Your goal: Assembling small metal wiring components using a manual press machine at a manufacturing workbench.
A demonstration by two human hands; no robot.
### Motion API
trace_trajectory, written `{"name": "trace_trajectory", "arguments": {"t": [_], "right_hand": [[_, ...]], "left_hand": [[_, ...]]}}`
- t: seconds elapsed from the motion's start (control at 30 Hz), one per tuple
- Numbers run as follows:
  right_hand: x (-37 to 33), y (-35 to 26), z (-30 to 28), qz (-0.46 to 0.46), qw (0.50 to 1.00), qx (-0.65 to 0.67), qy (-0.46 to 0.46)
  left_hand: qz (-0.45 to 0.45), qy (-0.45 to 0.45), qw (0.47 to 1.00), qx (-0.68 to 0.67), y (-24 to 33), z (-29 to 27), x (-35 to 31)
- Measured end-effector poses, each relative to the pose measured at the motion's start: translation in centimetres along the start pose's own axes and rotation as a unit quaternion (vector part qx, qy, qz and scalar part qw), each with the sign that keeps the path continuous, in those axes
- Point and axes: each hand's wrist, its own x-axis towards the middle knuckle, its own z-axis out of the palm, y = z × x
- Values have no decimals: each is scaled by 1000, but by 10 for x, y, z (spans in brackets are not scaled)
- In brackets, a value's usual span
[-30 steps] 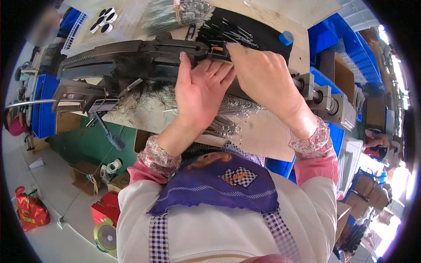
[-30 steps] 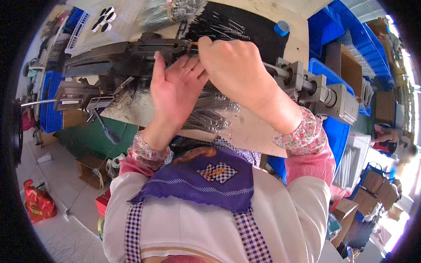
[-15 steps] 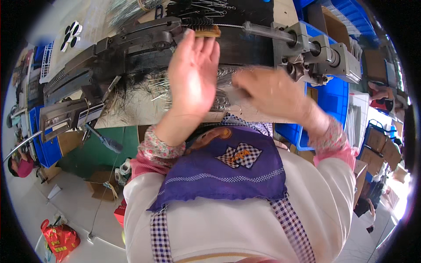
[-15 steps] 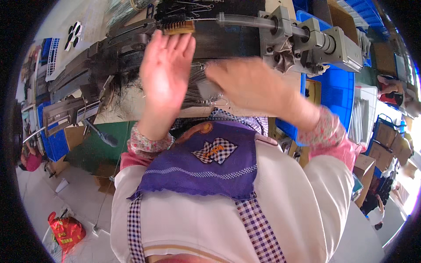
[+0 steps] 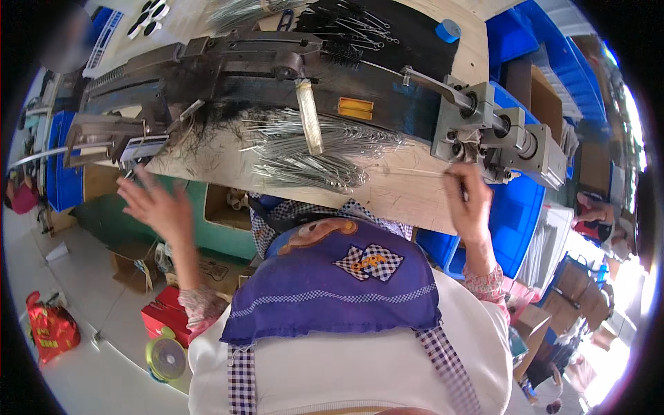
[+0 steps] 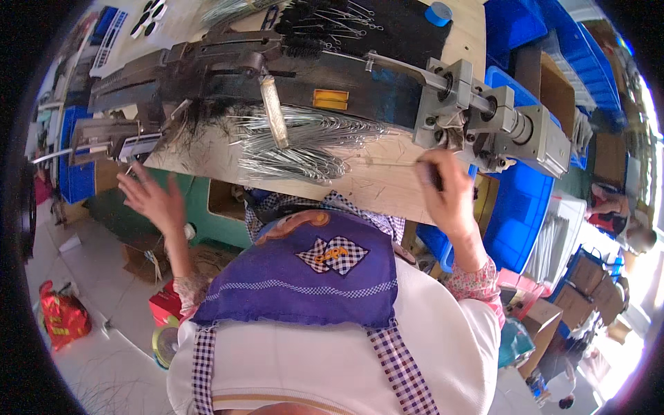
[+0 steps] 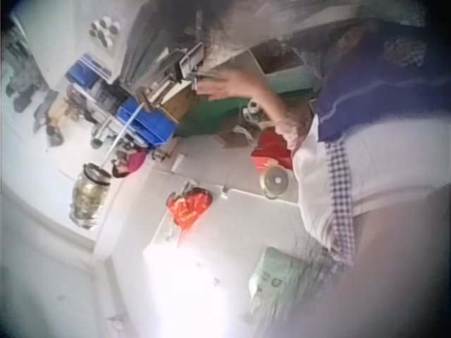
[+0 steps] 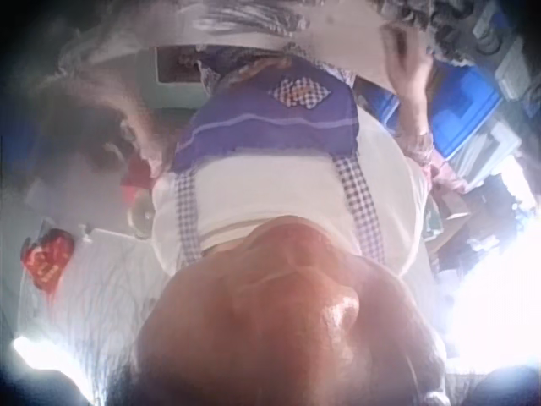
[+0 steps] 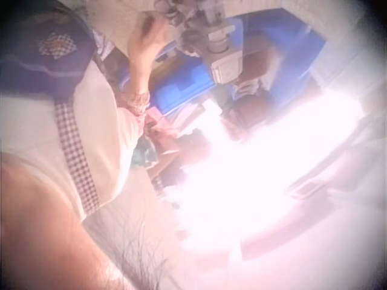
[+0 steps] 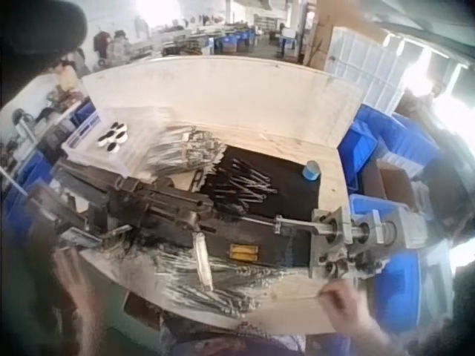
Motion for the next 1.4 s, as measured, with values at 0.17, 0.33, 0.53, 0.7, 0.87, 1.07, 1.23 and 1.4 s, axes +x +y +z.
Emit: {"name": "trace_trajectory", "arguments": {"t": [0.17,0.33,0.53,0.7,0.87,1.07,1.23,1.4], "right_hand": [[14,7,-28,16,958,221,182],[26,3,-40,5,956,245,159],[67,-74,-9,-102,984,146,-26],[109,-104,3,-194,977,91,-16],[136,-60,3,-267,958,-102,19],[152,-66,24,-354,909,-219,-9],[145,-66,27,-341,911,-229,-38],[202,-56,29,-286,925,-249,1]], "left_hand": [[-287,-161,941,-84,-118,25,-29],[-277,-150,937,-153,-61,27,-35],[117,-178,717,-663,108,-132,44],[55,-424,494,-757,133,-120,53],[-3,-349,487,-801,144,-61,36],[-164,-411,41,-896,149,-137,87],[-266,-293,-275,-876,83,-85,104],[23,-249,435,-865,88,-73,55]]}}
